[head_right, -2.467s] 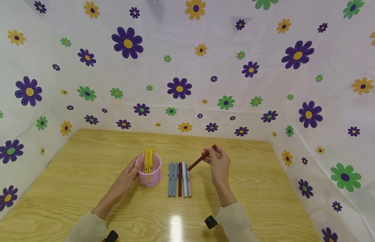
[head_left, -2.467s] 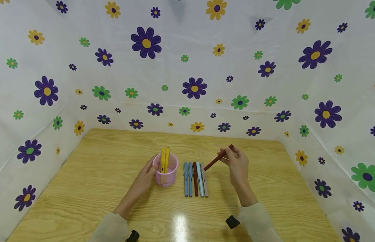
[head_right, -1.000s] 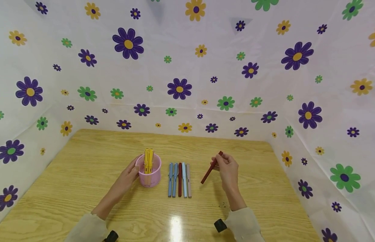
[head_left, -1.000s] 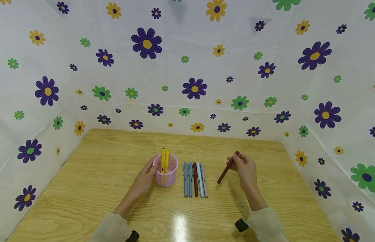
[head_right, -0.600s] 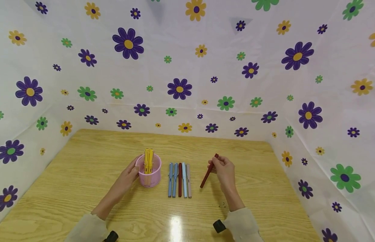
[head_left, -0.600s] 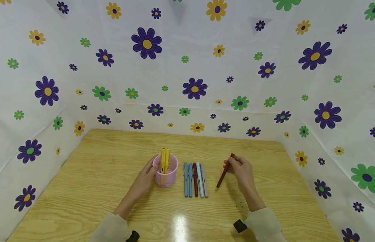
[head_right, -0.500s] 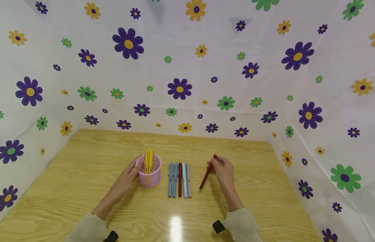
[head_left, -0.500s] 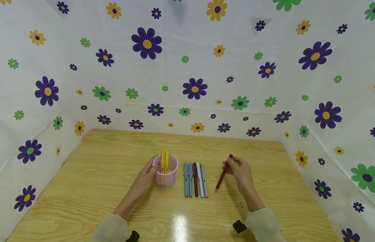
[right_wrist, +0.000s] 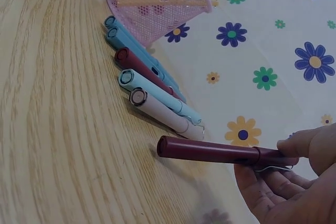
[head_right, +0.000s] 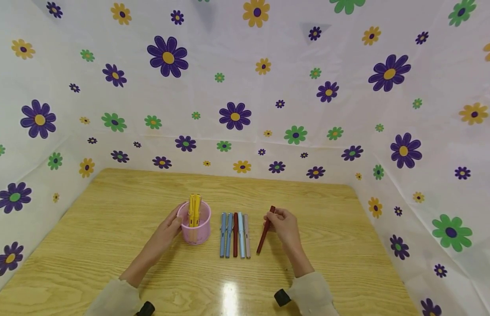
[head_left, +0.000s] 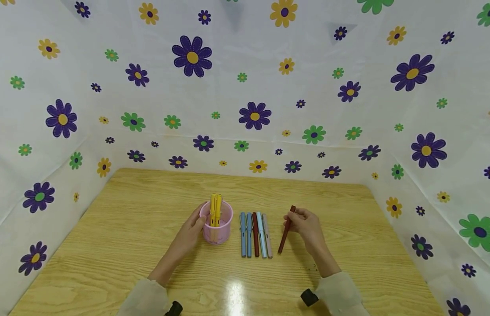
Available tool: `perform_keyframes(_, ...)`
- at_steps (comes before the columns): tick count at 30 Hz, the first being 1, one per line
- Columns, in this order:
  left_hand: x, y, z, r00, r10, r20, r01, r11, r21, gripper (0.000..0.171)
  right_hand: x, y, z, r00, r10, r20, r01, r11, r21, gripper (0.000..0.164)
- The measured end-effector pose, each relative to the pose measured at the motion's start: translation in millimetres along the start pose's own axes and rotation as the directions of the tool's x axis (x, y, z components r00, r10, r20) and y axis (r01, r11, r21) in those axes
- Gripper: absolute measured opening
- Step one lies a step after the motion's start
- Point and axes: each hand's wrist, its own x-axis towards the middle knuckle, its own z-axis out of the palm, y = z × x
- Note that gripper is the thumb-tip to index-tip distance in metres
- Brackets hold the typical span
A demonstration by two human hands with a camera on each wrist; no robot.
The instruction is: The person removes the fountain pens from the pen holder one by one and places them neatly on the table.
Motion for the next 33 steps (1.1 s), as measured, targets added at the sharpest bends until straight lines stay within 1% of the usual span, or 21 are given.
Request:
perform_keyframes(4, 0.8, -0.3, -0.2, 1.0, -0.003, 0.005, 0.003, 1.0, -0.008, 0.055, 1, 3, 2, 1.0, -0.002, 0.012, 0.002, 1.0, -0.031, 0.033)
perform_keyframes(9, 0.8, 0.1, -0.2, 1.0, 0.002, 0.004, -0.002, 1.0, -0.003, 0.055, 0, 4, 6, 0.999, -0.031, 0.022, 0.032, 0.997, -0.068, 0.035)
perform_keyframes(14, 0.7, -0.9, -0.8, 1.0, 0.004, 0.013, -0.004, 1.0, -0.006, 0.055, 0, 7, 12, 0.999, -0.035, 0.017, 0.036, 0.994, -0.1, 0.039)
perform_keyframes(20, -0.2, -1.6, -1.1, 1.0, -0.007, 0.011, 0.006, 1.0, 0.005, 0.055, 3, 12, 18, 1.0, -0.03, 0.004, 0.03, 0.99, -0.138, 0.038)
perform_keyframes(23, -0.2, -1.1, -0.9, 1.0, 0.001, 0.015, -0.001, 1.0, 0.003, 0.055, 5, 14, 21, 0.999, -0.031, -0.01, 0.029, 0.987, -0.156, 0.038)
perform_keyframes(28, -0.5, 0.8, -0.6, 1.0, 0.008, 0.014, -0.008, 1.0, -0.007, 0.055, 6, 15, 25, 0.998, -0.051, -0.04, 0.04, 0.972, -0.23, 0.034)
perform_keyframes(33, -0.8, 2.4, -0.6, 1.0, 0.017, 0.018, -0.016, 1.0, -0.017, 0.055, 6, 16, 28, 0.996, -0.078, -0.046, 0.063, 0.96, -0.274, 0.031)
